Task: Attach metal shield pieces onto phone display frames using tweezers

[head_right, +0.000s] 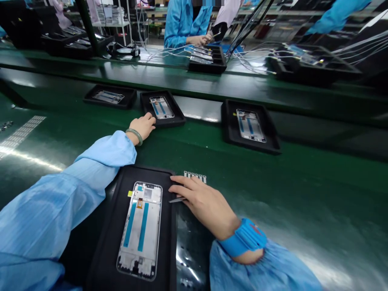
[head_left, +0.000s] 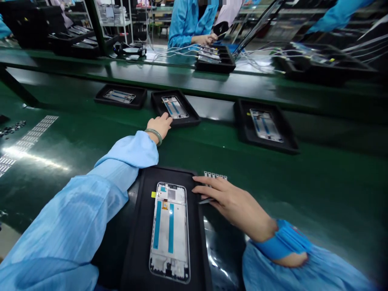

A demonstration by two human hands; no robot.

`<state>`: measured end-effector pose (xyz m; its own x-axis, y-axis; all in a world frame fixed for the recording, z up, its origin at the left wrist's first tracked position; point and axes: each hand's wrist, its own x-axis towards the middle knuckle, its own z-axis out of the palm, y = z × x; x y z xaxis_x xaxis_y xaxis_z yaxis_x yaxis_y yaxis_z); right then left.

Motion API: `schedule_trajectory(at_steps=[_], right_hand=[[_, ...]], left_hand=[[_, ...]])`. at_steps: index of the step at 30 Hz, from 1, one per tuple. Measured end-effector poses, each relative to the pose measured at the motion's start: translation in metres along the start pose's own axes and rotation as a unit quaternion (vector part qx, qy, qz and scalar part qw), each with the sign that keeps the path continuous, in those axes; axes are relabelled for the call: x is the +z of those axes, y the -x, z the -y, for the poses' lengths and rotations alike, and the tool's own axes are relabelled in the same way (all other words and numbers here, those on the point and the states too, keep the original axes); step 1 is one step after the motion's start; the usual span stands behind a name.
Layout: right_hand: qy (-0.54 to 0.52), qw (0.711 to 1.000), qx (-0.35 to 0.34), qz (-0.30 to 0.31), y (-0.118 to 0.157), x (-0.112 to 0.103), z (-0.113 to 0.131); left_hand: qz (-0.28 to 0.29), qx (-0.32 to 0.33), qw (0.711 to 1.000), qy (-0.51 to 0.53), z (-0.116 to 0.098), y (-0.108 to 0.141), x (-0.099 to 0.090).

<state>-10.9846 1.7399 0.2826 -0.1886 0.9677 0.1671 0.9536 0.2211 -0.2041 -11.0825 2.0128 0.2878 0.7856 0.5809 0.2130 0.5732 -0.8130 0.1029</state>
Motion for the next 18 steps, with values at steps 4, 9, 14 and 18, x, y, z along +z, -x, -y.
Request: schedule_trajectory(at_steps=[4, 9, 14, 18], right_hand=[[0.029, 1.000, 0.008, -0.008, -0.006, 0.000, -0.006], [0.099, 0.992, 0.071, -0.037, -0.018, 0.002, -0.036], [0.171, 0.973, 0.151, -0.029, -0.040, 0.001, -0.069], [0.124, 0.954, 0.263, -0.067, -0.065, 0.009, -0.087]], left_hand=[[-0.035, 0.010, 0.999, 0.035, 0.016, 0.013, -0.021], [-0.136, 0.078, 0.981, 0.114, 0.035, 0.055, -0.048], [-0.187, 0.137, 0.964, 0.131, 0.034, 0.128, -0.070], [-0.169, 0.142, 0.966, 0.133, 0.024, 0.194, -0.083]])
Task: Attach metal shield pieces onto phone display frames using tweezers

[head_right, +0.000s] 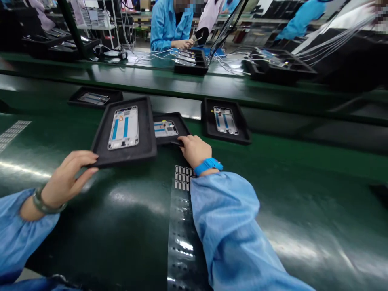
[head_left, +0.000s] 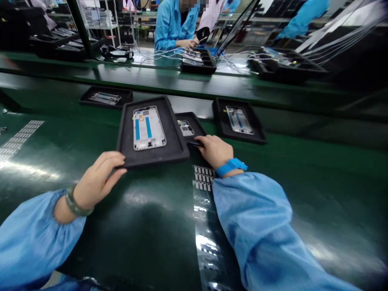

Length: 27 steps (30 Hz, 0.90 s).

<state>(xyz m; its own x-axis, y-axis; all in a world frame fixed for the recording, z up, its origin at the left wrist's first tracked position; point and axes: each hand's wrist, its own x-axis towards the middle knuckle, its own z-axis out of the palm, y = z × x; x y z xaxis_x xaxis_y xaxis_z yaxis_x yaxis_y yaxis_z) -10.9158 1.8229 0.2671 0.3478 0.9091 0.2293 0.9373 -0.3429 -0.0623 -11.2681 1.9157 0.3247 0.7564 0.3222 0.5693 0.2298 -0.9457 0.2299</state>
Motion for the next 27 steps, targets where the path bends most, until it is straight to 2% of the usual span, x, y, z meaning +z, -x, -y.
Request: schedule_trajectory(at_steps=[2, 5, 7, 10, 12, 16, 19, 20, 22, 24, 27], right_hand=[[-0.022, 0.998, 0.056, -0.012, -0.013, 0.010, -0.002], [-0.048, 0.993, 0.105, -0.016, -0.026, 0.020, -0.008], [-0.108, 0.986, 0.122, -0.043, -0.027, 0.019, -0.015], [-0.208, 0.962, 0.138, -0.110, -0.012, 0.005, -0.023], [-0.305, 0.929, 0.164, -0.128, 0.006, -0.009, -0.028], [-0.488, 0.834, 0.229, -0.116, 0.049, -0.032, -0.029], [-0.602, 0.745, 0.267, -0.106, 0.080, -0.039, -0.018], [-0.624, 0.723, 0.279, -0.095, 0.090, -0.040, -0.013], [-0.631, 0.712, 0.300, -0.068, 0.105, -0.040, -0.001], [-0.626, 0.713, 0.313, -0.049, 0.116, -0.040, 0.009], [-0.605, 0.727, 0.316, -0.068, 0.123, -0.039, 0.017]], left_hand=[[0.018, 0.005, 1.000, 0.006, -0.017, 0.026, -0.010], [0.046, 0.026, 0.999, 0.008, -0.041, 0.060, -0.017], [0.054, 0.046, 0.998, -0.001, -0.055, 0.076, -0.017], [0.055, 0.077, 0.995, 0.014, -0.072, 0.088, -0.015], [0.061, 0.092, 0.993, 0.038, -0.080, 0.089, -0.013], [0.082, 0.110, 0.989, 0.051, -0.085, 0.085, -0.013], [0.127, 0.119, 0.981, 0.082, -0.087, 0.081, -0.013], [0.143, 0.122, 0.977, 0.099, -0.087, 0.080, -0.013], [0.173, 0.136, 0.966, 0.135, -0.088, 0.074, -0.012], [0.190, 0.162, 0.953, 0.170, -0.087, 0.064, -0.010], [0.189, 0.170, 0.948, 0.190, -0.084, 0.035, 0.002]])
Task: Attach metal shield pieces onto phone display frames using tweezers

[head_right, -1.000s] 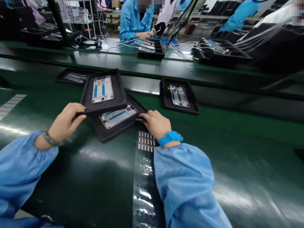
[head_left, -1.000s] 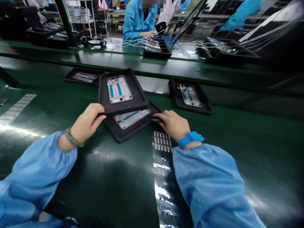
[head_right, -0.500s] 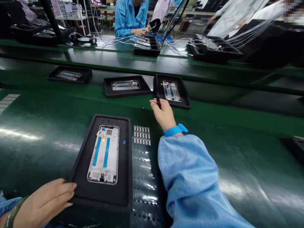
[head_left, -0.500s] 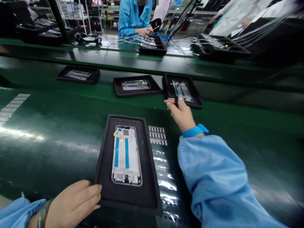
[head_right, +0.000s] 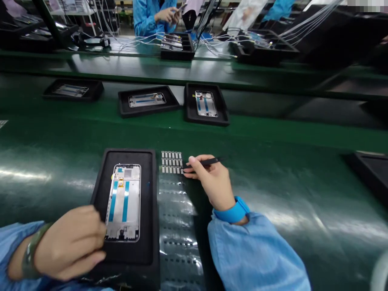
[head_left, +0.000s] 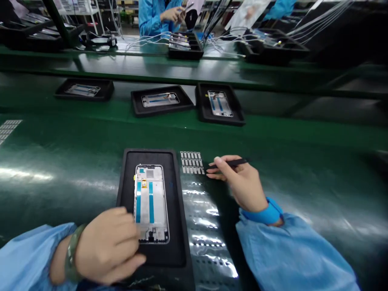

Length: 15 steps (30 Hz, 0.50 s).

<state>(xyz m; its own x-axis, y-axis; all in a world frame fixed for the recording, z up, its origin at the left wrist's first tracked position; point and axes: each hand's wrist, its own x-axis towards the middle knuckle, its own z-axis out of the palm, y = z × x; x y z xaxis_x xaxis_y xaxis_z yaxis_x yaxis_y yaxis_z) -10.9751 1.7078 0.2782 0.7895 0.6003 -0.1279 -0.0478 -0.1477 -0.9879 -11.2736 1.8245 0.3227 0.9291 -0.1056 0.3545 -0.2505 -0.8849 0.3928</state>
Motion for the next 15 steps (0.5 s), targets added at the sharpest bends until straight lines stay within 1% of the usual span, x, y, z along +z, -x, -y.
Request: schedule_trajectory(at_steps=[2, 4, 5, 7, 9, 10, 12, 14, 15], right_hand=[[0.018, 0.999, -0.032, -0.034, 0.000, 0.000, -0.001], [0.057, 0.994, -0.080, -0.045, -0.002, -0.003, -0.003], [0.084, 0.990, -0.105, -0.037, -0.003, -0.005, -0.004], [0.144, 0.979, -0.143, -0.002, -0.004, -0.010, -0.007], [0.179, 0.971, -0.155, 0.031, -0.003, -0.015, -0.010], [0.187, 0.970, -0.154, 0.039, -0.001, -0.017, -0.011], [0.210, 0.965, -0.152, 0.042, 0.001, -0.019, -0.010], [0.249, 0.951, -0.175, 0.049, 0.002, -0.019, -0.007], [0.269, 0.942, -0.193, 0.060, 0.003, -0.019, -0.006]], left_hand=[[-0.008, -0.035, 0.999, -0.010, 0.016, -0.030, 0.002], [-0.012, -0.063, 0.997, -0.031, 0.033, -0.066, 0.010], [0.007, -0.075, 0.996, -0.054, 0.041, -0.085, 0.017], [0.059, -0.080, 0.991, -0.090, 0.054, -0.121, 0.033], [0.109, -0.111, 0.981, -0.119, 0.060, -0.150, 0.050], [0.136, -0.123, 0.974, -0.132, 0.062, -0.161, 0.057], [0.180, -0.155, 0.960, -0.147, 0.062, -0.173, 0.070], [0.205, -0.176, 0.952, -0.146, 0.060, -0.175, 0.077], [0.209, -0.179, 0.951, -0.141, 0.059, -0.173, 0.079]])
